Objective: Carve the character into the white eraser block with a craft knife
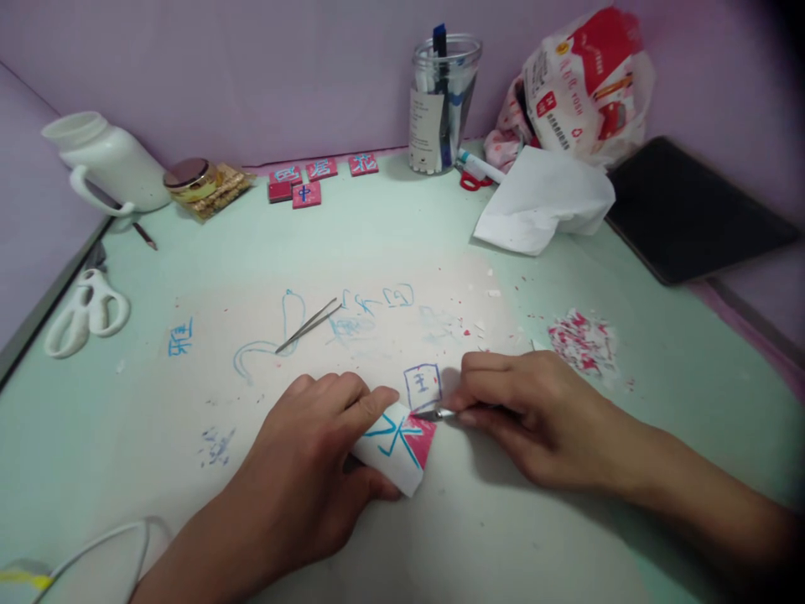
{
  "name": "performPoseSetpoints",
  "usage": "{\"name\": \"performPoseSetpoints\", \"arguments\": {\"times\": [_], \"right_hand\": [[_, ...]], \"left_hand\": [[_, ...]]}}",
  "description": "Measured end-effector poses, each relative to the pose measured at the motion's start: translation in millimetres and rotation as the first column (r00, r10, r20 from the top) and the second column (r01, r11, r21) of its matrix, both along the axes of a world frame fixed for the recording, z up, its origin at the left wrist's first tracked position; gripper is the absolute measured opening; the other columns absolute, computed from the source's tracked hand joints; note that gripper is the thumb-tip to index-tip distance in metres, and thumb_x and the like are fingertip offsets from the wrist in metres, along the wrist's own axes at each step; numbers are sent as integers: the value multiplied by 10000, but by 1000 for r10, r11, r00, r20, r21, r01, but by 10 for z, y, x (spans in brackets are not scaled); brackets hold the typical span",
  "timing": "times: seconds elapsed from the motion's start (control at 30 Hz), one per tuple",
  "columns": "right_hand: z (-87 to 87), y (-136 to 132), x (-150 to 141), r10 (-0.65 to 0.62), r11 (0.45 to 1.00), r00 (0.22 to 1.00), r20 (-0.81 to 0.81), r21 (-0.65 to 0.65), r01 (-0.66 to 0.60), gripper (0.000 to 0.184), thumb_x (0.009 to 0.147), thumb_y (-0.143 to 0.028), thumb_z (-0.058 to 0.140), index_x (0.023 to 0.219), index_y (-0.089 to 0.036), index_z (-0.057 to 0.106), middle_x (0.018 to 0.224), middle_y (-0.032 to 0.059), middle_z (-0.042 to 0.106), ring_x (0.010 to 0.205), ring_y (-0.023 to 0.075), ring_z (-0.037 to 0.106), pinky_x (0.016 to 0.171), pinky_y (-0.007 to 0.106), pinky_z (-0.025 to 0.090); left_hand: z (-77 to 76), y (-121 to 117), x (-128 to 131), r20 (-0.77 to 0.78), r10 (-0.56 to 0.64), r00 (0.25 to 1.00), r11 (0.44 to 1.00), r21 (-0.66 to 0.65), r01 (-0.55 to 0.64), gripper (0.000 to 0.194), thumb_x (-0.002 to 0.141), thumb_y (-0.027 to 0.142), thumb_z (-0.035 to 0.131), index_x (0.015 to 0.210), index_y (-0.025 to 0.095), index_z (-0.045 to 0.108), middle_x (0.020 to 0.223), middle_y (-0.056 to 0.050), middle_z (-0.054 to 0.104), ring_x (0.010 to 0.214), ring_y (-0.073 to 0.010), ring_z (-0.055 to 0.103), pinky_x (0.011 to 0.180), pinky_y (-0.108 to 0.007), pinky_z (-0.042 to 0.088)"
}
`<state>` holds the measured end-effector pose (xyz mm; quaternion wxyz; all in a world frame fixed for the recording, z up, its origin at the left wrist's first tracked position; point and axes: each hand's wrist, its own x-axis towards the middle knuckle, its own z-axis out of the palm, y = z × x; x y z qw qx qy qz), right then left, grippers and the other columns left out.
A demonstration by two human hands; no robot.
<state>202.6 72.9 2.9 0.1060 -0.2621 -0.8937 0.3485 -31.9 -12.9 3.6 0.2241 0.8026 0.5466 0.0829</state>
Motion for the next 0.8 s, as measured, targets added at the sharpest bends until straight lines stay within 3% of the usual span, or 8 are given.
{"name": "performPoseSetpoints", "arguments": {"times": [0.27,0.6,0.8], "right_hand": [[-38,-132,19,-47,997,999,6,56,47,264,717,-50,503,867,-216,643,757,-11,562,589,94,472,532,249,265],[14,-160,-22,-59,967,997,48,252,45,281,720,-71,469,858,-189,684,674,-13,498,514,104,414,479,290,204],[18,-121,-47,-33,980,999,35,199,26,303,707,-51,469,867,-191,685,683,-15,515,536,100,444,491,282,223]], "left_hand": [[-11,15,4,13,19,1000,1000,-2,-19,562,735,401,747,1205,315,450,920,21,555,789,-194,474,684,-350,326],[9,5,1,23,16,1000,1000,-10,-16,564,720,381,762,1196,309,467,901,23,552,781,-193,472,685,-348,322],[3,15,0,20,19,1000,1000,2,-20,558,735,373,750,1210,310,462,899,25,553,782,-192,473,684,-345,323]]}}
